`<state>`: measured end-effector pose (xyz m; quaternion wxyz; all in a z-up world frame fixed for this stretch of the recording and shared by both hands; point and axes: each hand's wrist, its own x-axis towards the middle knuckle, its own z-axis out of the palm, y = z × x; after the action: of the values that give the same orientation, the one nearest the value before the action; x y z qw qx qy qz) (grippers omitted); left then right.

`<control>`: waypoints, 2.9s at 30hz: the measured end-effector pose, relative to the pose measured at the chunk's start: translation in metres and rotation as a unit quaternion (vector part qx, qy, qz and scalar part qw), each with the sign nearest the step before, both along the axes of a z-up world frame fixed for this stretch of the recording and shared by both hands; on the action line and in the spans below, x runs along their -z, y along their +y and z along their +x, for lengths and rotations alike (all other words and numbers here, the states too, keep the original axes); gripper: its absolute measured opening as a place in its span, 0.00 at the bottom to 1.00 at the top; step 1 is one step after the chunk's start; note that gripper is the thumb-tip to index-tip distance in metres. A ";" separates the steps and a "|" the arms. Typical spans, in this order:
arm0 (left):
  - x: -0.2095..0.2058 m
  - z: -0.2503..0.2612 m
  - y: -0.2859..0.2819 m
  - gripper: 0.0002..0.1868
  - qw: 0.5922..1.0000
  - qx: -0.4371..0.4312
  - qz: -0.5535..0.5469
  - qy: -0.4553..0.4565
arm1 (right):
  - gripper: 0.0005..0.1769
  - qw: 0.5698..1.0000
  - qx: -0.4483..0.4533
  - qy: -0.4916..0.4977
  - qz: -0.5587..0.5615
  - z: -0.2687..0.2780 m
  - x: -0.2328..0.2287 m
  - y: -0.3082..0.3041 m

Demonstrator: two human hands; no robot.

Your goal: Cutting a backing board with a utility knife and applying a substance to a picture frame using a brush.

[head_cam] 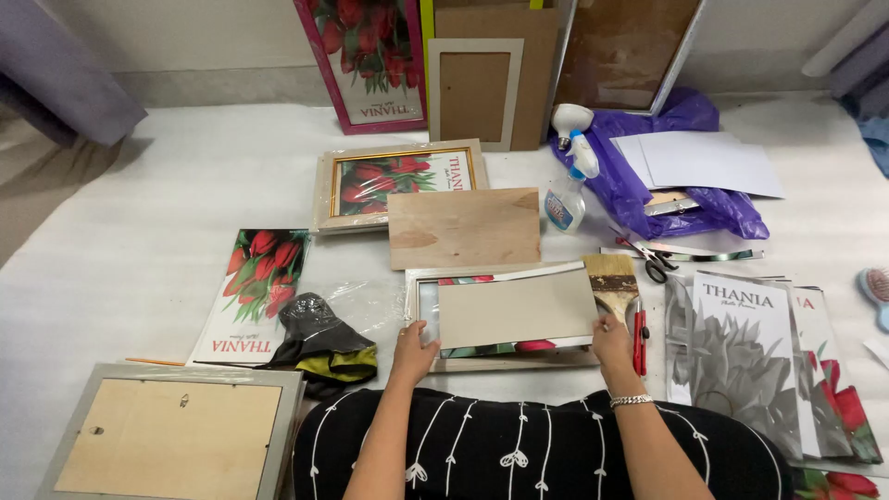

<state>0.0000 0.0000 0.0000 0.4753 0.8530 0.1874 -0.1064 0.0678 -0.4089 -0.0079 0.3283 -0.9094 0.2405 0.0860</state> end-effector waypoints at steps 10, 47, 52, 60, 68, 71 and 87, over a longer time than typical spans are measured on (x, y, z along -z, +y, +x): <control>-0.023 -0.006 -0.012 0.33 0.997 0.026 0.063 -0.021 | 0.16 0.995 0.085 -0.043 -0.003 -0.008 -0.038 -0.009; -0.115 0.018 -0.014 0.30 0.980 -0.126 -0.129 0.089 | 0.23 0.967 -0.079 -0.077 -0.228 0.159 0.035 -0.154; -0.083 0.017 -0.014 0.25 0.998 -0.058 0.000 0.002 | 0.17 0.930 -0.123 -0.137 -0.318 0.160 0.048 -0.158; -0.094 0.014 -0.026 0.24 0.997 0.042 -0.041 0.059 | 0.15 0.967 -0.112 0.157 -0.168 0.126 -0.075 -0.135; -0.132 0.001 -0.035 0.25 0.970 -0.078 -0.228 -0.028 | 0.20 0.950 0.023 0.061 0.305 -0.001 -0.191 -0.024; -0.144 -0.005 -0.037 0.33 0.926 -0.149 -0.346 -0.037 | 0.14 0.926 0.013 0.036 0.376 -0.028 -0.157 0.022; -0.114 -0.035 -0.085 0.41 0.947 0.045 -0.294 -0.123 | 0.25 0.978 -0.025 -0.120 0.171 -0.054 -0.106 0.106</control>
<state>-0.0351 -0.0848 0.1143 0.7191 0.6893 0.0492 -0.0729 0.0141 -0.3025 0.0982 0.5036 -0.8490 0.1581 0.0243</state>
